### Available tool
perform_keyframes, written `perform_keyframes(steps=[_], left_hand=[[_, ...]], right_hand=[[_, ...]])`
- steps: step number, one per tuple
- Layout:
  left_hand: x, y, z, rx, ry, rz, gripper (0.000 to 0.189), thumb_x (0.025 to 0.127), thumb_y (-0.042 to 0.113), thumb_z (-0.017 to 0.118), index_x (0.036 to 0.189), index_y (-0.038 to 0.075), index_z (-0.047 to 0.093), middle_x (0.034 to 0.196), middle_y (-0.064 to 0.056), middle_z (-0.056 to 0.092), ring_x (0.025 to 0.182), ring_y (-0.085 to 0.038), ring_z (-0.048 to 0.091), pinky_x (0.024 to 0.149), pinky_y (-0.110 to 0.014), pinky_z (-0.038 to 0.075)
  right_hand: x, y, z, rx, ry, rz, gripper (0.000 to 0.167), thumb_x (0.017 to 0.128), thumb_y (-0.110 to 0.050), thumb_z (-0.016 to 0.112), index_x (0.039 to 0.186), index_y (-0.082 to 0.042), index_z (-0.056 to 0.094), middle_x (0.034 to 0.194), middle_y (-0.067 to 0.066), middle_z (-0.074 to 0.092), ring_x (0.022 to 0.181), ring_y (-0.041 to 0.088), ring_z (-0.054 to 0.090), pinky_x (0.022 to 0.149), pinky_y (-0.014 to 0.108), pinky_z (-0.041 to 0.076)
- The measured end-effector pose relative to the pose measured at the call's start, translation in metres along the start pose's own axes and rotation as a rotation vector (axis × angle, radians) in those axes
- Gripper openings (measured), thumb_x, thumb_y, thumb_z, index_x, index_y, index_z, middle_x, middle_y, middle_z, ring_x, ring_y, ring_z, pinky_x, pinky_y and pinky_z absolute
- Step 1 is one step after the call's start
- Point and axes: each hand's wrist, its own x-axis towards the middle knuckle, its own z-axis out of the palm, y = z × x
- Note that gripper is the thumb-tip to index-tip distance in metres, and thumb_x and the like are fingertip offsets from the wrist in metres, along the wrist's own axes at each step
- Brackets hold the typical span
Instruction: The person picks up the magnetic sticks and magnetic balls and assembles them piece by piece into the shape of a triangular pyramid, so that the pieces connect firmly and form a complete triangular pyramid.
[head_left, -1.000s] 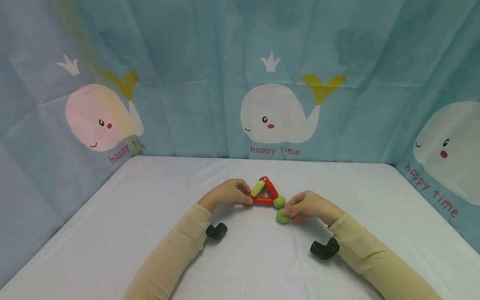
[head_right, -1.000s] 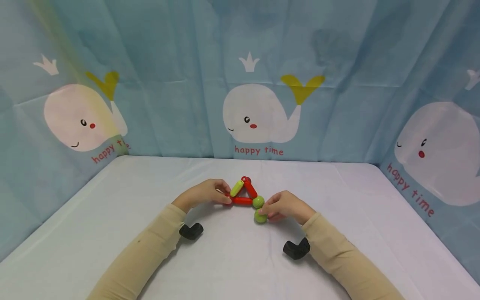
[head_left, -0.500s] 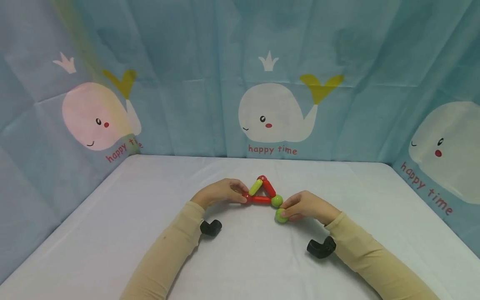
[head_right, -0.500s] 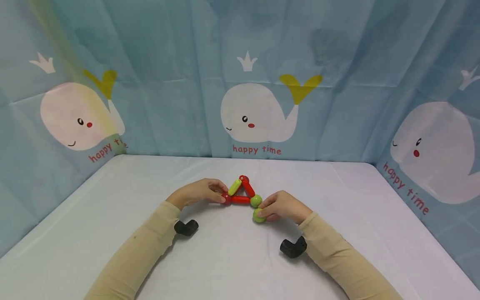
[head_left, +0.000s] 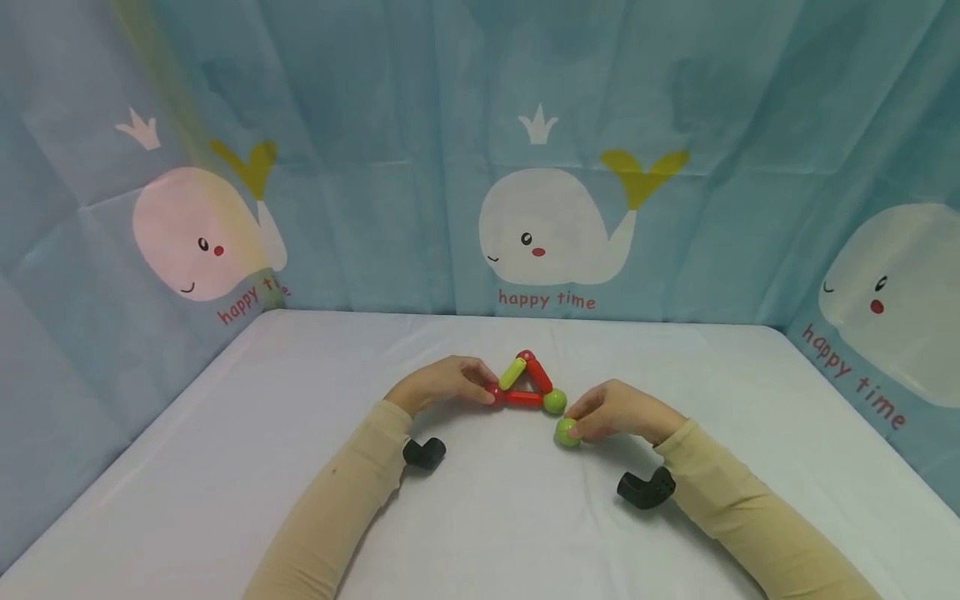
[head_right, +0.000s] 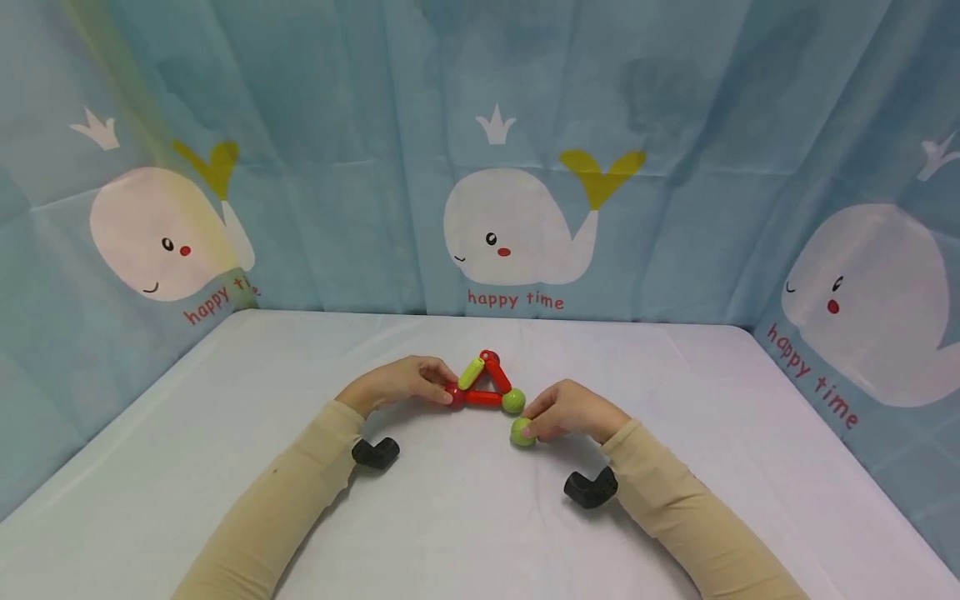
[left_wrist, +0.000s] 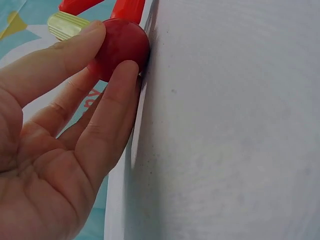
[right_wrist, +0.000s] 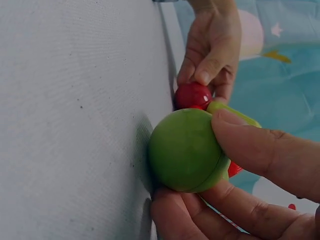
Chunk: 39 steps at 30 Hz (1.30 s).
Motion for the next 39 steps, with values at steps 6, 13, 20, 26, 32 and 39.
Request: perform_keyframes(steps=[6,13,20,26,32,39], left_hand=[[0.000,-0.001,0.000,-0.008,0.008,0.001,0.029,0.083,0.021,0.078,0.111,0.014,0.071,0.120,-0.003,0.065,0.117,-0.021,0.051,0.107,-0.044,0.039],[-0.001,0.000,-0.001,-0.007,0.006,-0.006,0.030,0.084,0.021,0.077,0.111,0.014,0.070,0.118,-0.002,0.065,0.115,-0.020,0.052,0.104,-0.042,0.042],[-0.002,-0.002,0.002,0.000,0.005,-0.008,0.028,0.084,0.022,0.077,0.110,0.016,0.070,0.117,0.000,0.066,0.114,-0.020,0.054,0.106,-0.044,0.042],[-0.002,0.000,0.002,0.007,0.012,-0.016,0.027,0.084,0.022,0.077,0.109,0.016,0.071,0.116,0.000,0.066,0.111,-0.019,0.055,0.104,-0.041,0.044],[-0.002,-0.001,0.002,-0.009,0.012,-0.015,0.027,0.084,0.021,0.077,0.109,0.015,0.070,0.115,0.000,0.067,0.110,-0.017,0.055,0.100,-0.037,0.045],[-0.001,-0.001,0.003,-0.025,-0.005,-0.017,0.027,0.084,0.021,0.076,0.110,0.015,0.070,0.115,0.000,0.067,0.109,-0.017,0.056,0.096,-0.033,0.047]], right_hand=[[0.000,0.000,0.000,-0.008,-0.007,-0.009,0.030,0.081,-0.021,0.080,0.106,-0.006,0.076,0.099,0.001,0.076,0.083,0.013,0.069,0.084,0.033,0.057],[-0.002,-0.003,0.001,-0.026,0.000,-0.029,0.027,0.080,-0.020,0.080,0.104,-0.007,0.077,0.097,0.001,0.075,0.082,0.013,0.065,0.079,0.031,0.054],[-0.003,-0.002,0.002,-0.003,0.037,-0.081,0.032,0.080,-0.021,0.081,0.109,-0.009,0.076,0.104,0.002,0.076,0.090,0.013,0.065,0.082,0.030,0.054],[-0.007,-0.010,-0.004,0.026,0.134,-0.145,0.037,0.082,-0.023,0.079,0.116,-0.010,0.074,0.113,0.005,0.075,0.108,0.018,0.063,0.092,0.038,0.052],[-0.003,-0.020,-0.010,0.050,0.212,-0.181,0.040,0.084,-0.026,0.078,0.121,-0.012,0.071,0.118,0.007,0.073,0.115,0.023,0.064,0.100,0.046,0.051],[0.008,-0.036,-0.017,0.066,0.272,-0.233,0.042,0.084,-0.027,0.078,0.123,-0.013,0.070,0.123,0.008,0.071,0.123,0.026,0.061,0.105,0.050,0.048]])
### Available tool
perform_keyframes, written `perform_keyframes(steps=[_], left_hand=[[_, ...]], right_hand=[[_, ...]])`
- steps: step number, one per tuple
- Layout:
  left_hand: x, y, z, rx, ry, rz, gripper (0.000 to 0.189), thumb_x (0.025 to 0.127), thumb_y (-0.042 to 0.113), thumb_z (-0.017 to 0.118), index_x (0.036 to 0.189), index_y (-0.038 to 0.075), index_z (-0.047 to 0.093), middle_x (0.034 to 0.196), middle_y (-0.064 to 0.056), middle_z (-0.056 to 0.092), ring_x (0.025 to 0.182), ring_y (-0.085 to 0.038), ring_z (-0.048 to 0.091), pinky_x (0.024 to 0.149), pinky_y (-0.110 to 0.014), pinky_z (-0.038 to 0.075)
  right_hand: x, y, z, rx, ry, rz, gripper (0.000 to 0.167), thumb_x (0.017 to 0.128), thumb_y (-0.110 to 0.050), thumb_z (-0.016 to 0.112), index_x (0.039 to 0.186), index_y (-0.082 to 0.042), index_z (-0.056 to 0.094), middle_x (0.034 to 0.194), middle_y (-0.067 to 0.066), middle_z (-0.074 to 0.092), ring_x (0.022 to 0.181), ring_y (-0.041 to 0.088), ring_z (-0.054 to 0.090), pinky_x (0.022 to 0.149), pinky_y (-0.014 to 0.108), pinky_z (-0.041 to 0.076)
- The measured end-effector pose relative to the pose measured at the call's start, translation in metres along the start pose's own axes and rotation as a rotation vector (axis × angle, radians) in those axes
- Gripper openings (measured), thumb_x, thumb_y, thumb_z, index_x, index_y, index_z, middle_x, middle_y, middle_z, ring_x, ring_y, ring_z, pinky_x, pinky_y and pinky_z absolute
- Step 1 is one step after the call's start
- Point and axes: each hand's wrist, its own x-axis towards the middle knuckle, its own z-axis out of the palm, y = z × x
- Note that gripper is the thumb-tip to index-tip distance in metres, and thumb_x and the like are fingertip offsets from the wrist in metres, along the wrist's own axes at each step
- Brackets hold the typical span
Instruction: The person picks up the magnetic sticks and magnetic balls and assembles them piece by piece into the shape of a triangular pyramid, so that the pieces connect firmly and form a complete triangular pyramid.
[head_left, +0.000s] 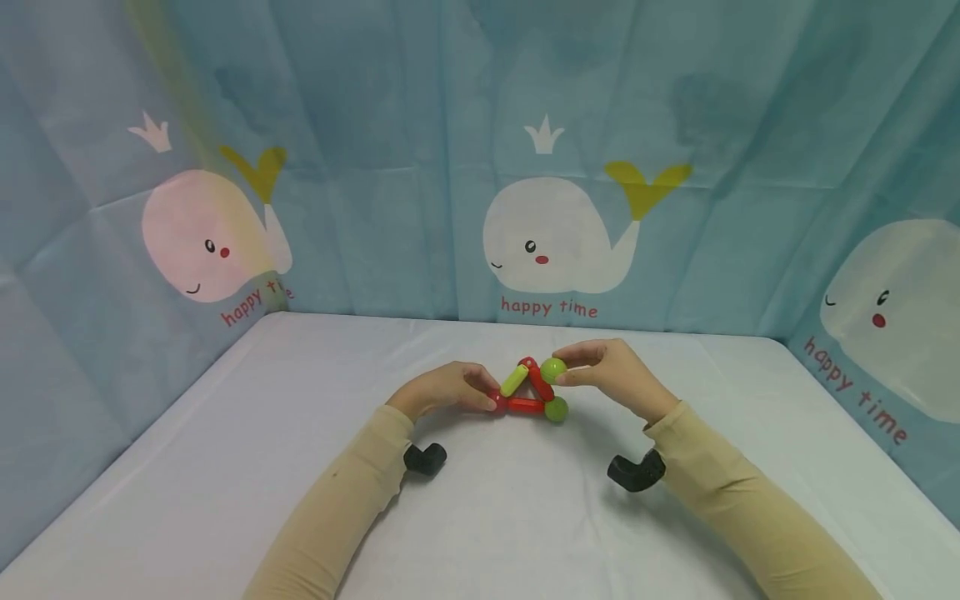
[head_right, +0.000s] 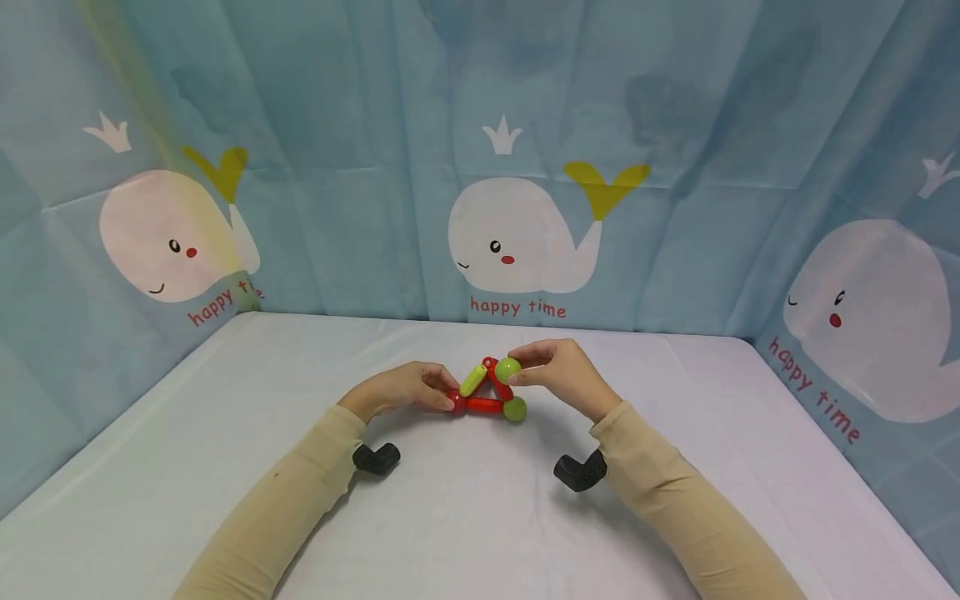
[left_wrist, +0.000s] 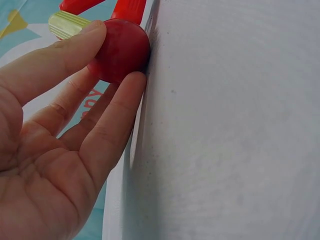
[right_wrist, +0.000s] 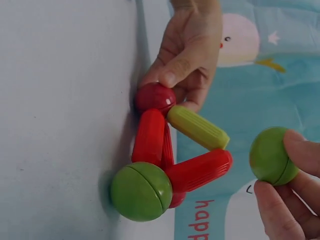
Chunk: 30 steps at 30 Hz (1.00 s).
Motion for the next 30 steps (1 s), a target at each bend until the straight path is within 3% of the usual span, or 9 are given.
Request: perform_keyframes(steps=[16,30], left_hand=[[-0.001,0.003,0.000,0.016,-0.001,0.003,0.028,0.084,0.022,0.076,0.111,0.015,0.070,0.114,0.000,0.067,0.107,-0.016,0.057,0.095,-0.033,0.049],[-0.004,0.005,0.000,0.009,0.000,-0.015,0.029,0.083,0.022,0.077,0.111,0.015,0.070,0.114,0.000,0.067,0.109,-0.018,0.056,0.098,-0.037,0.047]], right_hand=[[0.027,-0.009,0.010,-0.001,0.038,-0.061,0.038,0.086,-0.022,0.077,0.123,-0.013,0.071,0.125,0.011,0.070,0.136,0.032,0.049,0.108,0.057,0.043],[0.033,-0.009,0.017,-0.035,0.034,-0.090,0.038,0.086,-0.020,0.076,0.123,-0.013,0.071,0.124,0.011,0.070,0.132,0.030,0.052,0.105,0.056,0.046]])
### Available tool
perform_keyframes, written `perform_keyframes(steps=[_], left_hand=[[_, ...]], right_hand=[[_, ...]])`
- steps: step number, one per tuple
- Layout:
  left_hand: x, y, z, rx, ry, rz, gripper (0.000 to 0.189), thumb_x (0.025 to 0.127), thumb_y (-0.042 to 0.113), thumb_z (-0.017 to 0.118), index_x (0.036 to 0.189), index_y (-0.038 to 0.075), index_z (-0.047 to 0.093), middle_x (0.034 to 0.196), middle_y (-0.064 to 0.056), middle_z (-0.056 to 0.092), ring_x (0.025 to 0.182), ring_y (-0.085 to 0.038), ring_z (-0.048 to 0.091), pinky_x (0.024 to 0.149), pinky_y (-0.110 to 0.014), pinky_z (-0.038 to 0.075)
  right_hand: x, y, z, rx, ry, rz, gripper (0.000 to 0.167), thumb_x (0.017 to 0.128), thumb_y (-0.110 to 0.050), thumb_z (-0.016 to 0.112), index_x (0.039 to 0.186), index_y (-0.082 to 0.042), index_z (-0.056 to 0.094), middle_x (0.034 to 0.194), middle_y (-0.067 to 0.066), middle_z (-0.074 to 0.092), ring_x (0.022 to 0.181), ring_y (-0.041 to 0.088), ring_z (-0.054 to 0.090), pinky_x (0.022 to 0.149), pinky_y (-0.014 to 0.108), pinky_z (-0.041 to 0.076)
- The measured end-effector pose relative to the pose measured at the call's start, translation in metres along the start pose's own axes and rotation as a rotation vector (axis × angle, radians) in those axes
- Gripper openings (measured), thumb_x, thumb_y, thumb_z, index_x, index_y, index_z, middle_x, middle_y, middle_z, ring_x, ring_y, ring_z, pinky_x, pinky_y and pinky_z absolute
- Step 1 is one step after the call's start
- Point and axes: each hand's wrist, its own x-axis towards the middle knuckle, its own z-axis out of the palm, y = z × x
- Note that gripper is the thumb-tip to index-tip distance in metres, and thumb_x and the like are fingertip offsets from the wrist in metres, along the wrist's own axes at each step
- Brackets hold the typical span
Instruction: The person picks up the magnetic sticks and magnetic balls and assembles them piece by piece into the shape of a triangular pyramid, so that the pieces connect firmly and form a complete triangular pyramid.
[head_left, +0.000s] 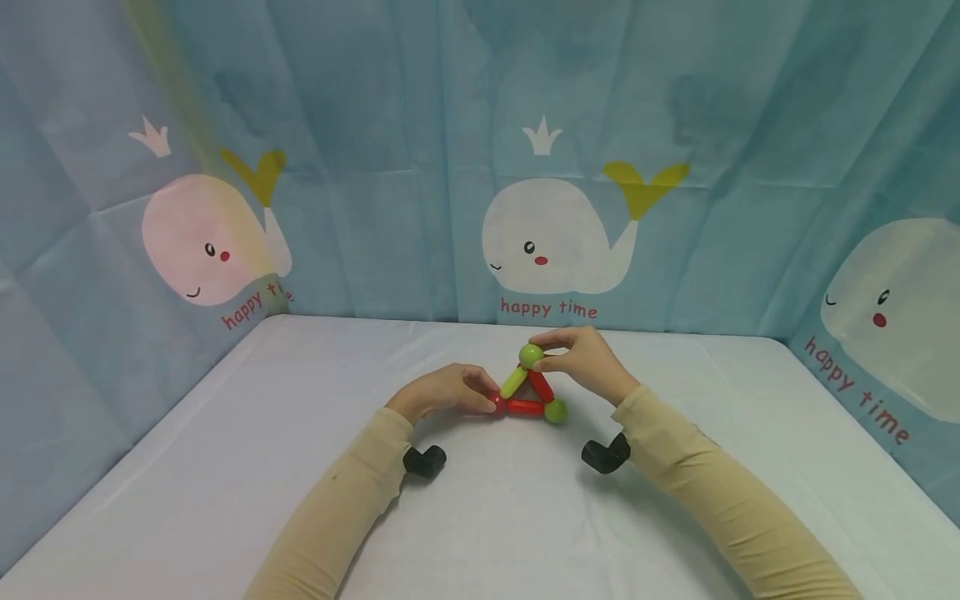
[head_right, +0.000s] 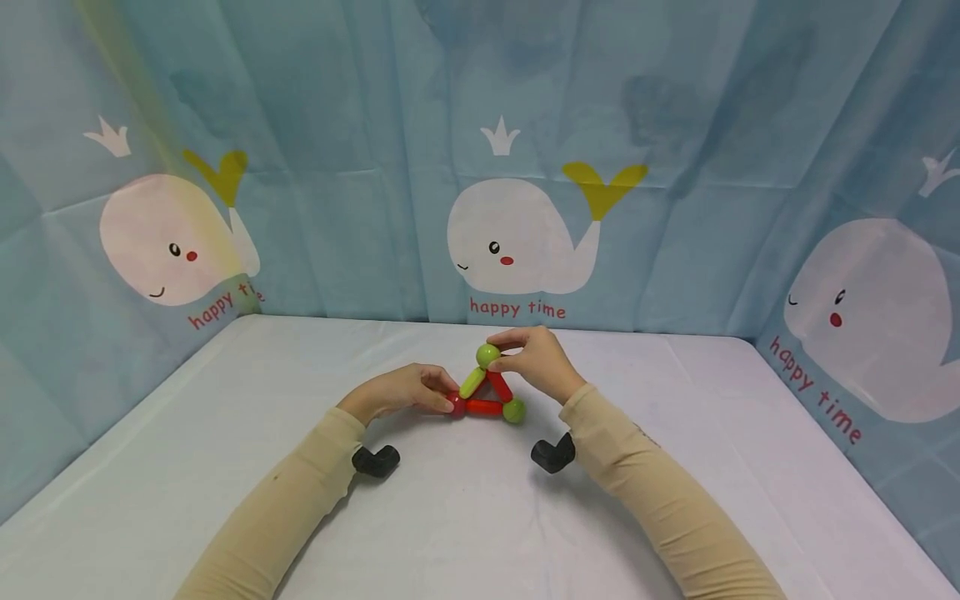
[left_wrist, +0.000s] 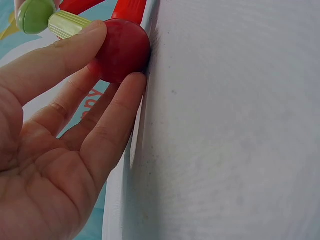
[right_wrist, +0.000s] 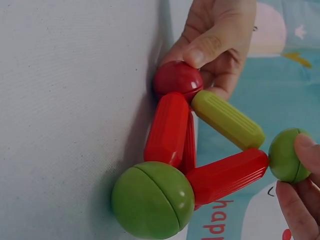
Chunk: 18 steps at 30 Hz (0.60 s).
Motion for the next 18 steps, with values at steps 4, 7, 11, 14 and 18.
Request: perform_keyframes(steps=[4,7,11,14,18], left_hand=[[0.0012,-0.0010,-0.0002,-0.009,-0.002,0.009,0.028,0.084,0.022,0.076,0.110,0.015,0.070,0.114,0.000,0.067,0.108,-0.017,0.057,0.099,-0.036,0.047],[0.0022,-0.0018,-0.0002,-0.011,-0.001,0.017,0.028,0.084,0.022,0.076,0.110,0.014,0.070,0.114,0.000,0.067,0.109,-0.017,0.056,0.099,-0.037,0.046],[0.0030,-0.0019,-0.0003,-0.008,0.001,0.016,0.028,0.083,0.022,0.077,0.110,0.014,0.070,0.114,0.000,0.067,0.109,-0.017,0.056,0.098,-0.037,0.045],[0.0034,-0.0020,-0.0009,-0.005,-0.005,0.021,0.029,0.084,0.021,0.076,0.111,0.014,0.070,0.115,-0.001,0.067,0.109,-0.018,0.056,0.098,-0.036,0.046],[0.0048,-0.0018,-0.0017,-0.001,-0.008,0.027,0.029,0.084,0.021,0.076,0.112,0.013,0.069,0.116,-0.002,0.066,0.109,-0.018,0.055,0.096,-0.034,0.046]], right_hand=[[0.0028,0.0012,0.0020,-0.019,-0.006,-0.004,0.037,0.087,-0.020,0.076,0.123,-0.013,0.071,0.123,0.010,0.070,0.130,0.029,0.054,0.103,0.052,0.049],[0.0038,0.0009,0.0030,-0.034,-0.012,0.001,0.038,0.087,-0.021,0.076,0.123,-0.013,0.071,0.124,0.010,0.070,0.129,0.029,0.055,0.101,0.050,0.051],[0.0038,-0.0016,0.0016,-0.059,-0.023,-0.005,0.037,0.087,-0.019,0.076,0.123,-0.012,0.071,0.122,0.011,0.071,0.127,0.030,0.056,0.101,0.049,0.052],[0.0036,-0.0030,-0.0003,-0.068,-0.033,-0.007,0.036,0.087,-0.018,0.075,0.123,-0.011,0.071,0.121,0.011,0.072,0.127,0.030,0.057,0.101,0.049,0.051],[0.0035,-0.0014,-0.0019,-0.061,-0.043,0.006,0.038,0.088,-0.017,0.074,0.125,-0.012,0.070,0.123,0.011,0.071,0.128,0.030,0.056,0.102,0.050,0.050]])
